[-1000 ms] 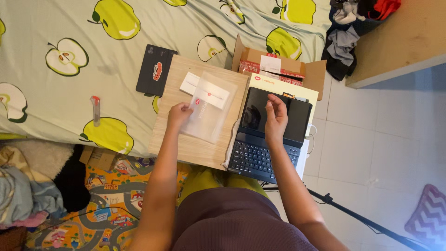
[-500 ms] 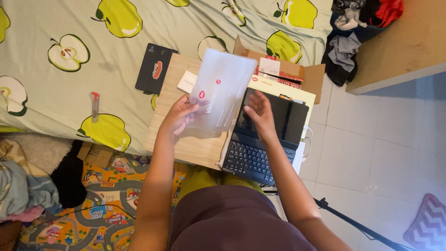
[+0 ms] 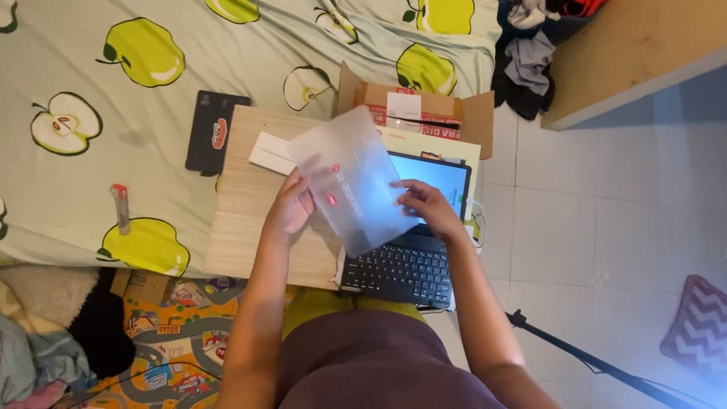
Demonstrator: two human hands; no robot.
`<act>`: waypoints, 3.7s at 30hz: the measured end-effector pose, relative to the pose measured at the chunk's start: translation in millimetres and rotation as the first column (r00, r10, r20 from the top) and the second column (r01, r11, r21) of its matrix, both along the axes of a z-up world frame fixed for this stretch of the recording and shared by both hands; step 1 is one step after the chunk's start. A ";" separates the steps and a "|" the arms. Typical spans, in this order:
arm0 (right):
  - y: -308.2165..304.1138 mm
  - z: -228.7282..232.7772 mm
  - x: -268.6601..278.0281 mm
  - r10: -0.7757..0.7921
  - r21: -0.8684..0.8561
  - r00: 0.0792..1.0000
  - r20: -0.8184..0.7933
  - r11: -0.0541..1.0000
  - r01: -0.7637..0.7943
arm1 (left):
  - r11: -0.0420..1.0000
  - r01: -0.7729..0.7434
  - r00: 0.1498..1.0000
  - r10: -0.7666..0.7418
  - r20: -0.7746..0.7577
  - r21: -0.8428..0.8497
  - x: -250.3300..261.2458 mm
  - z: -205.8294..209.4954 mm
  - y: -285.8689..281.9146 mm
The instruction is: The person unboxes a new tablet, removes it from protective packaging, and attaches a keyboard case. They then connect a charging cable to the tablet, which powers on and displays a boot screen. The person also briefly handles a small white box.
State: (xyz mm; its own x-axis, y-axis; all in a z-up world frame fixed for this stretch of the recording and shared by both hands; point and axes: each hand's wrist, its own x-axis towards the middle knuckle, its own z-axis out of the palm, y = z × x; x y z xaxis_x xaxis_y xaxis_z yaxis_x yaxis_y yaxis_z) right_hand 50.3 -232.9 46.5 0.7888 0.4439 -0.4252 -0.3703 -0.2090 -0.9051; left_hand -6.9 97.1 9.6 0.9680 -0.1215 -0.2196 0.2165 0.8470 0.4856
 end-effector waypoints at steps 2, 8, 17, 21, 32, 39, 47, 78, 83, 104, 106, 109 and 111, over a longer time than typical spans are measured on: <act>-19.2 3.2 10.4 0.010 -0.068 1.000 0.007 0.998 -0.009 | 0.986 0.010 1.000 -0.006 -0.024 0.169 17.6 -3.7 -7.9; -55.4 15.5 27.7 -0.359 0.481 0.879 -0.313 0.739 0.472 | 0.987 -0.144 0.978 0.152 -0.141 0.067 67.0 7.1 -51.5; -90.0 20.3 105.3 -0.464 0.278 0.886 0.029 0.855 0.438 | 0.972 0.028 0.990 0.005 -0.141 0.232 164.9 7.8 -84.9; -118.7 22.2 148.4 -0.512 0.150 0.859 0.032 0.852 0.502 | 0.883 0.081 0.997 -0.074 -0.034 0.461 216.5 -4.7 -85.2; -163.8 -87.1 239.0 -0.529 0.022 0.806 0.264 0.839 0.544 | 0.565 -0.047 0.989 -0.087 0.117 0.824 307.9 -91.7 -88.3; -149.0 -138.6 262.5 -0.581 -0.088 0.799 0.154 0.798 0.597 | 0.200 0.042 0.999 -0.016 -0.040 0.979 307.3 -108.3 -97.0; -125.6 -164.6 266.4 -0.480 -0.137 0.877 -0.033 0.871 0.472 | 0.217 0.268 0.959 -0.152 -0.238 0.939 311.1 -157.2 -97.9; -147.1 -53.4 -31.9 -0.753 0.170 0.655 0.072 0.656 0.735 | 0.549 0.075 0.980 0.112 -0.162 0.833 48.3 -25.6 -90.1; -140.0 -90.8 -46.3 -0.706 0.002 0.707 0.035 0.708 0.707 | 0.398 0.133 0.977 0.104 -0.188 0.908 36.0 -50.0 -97.6; -116.1 -112.4 -55.5 -0.730 -0.012 0.666 0.153 0.673 0.740 | 0.422 -0.006 0.995 0.094 -0.038 0.907 65.6 -88.5 -108.9; -117.5 -116.8 -55.2 -0.748 0.027 0.656 0.097 0.661 0.750 | 0.581 -0.075 0.977 0.205 -0.057 0.811 73.2 -103.0 -109.8; -119.9 -122.7 -48.4 -0.754 0.070 0.656 0.016 0.656 0.752 | 0.811 -0.033 0.987 0.119 -0.108 0.585 74.8 -120.3 -105.2; -121.1 -128.7 -45.3 -0.740 0.062 0.673 0.024 0.673 0.737 | 0.825 -0.044 0.973 0.163 -0.163 0.563 77.6 -125.8 -105.3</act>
State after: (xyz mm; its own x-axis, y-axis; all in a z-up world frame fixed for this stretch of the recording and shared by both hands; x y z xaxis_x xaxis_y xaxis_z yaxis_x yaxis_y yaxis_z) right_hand 5.0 -354.0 -82.1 0.8842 -0.2747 -0.3777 -0.3471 0.1547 -0.9250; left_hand 70.7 -8.2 -116.2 0.8976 0.1768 -0.4038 0.2829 0.4713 0.8353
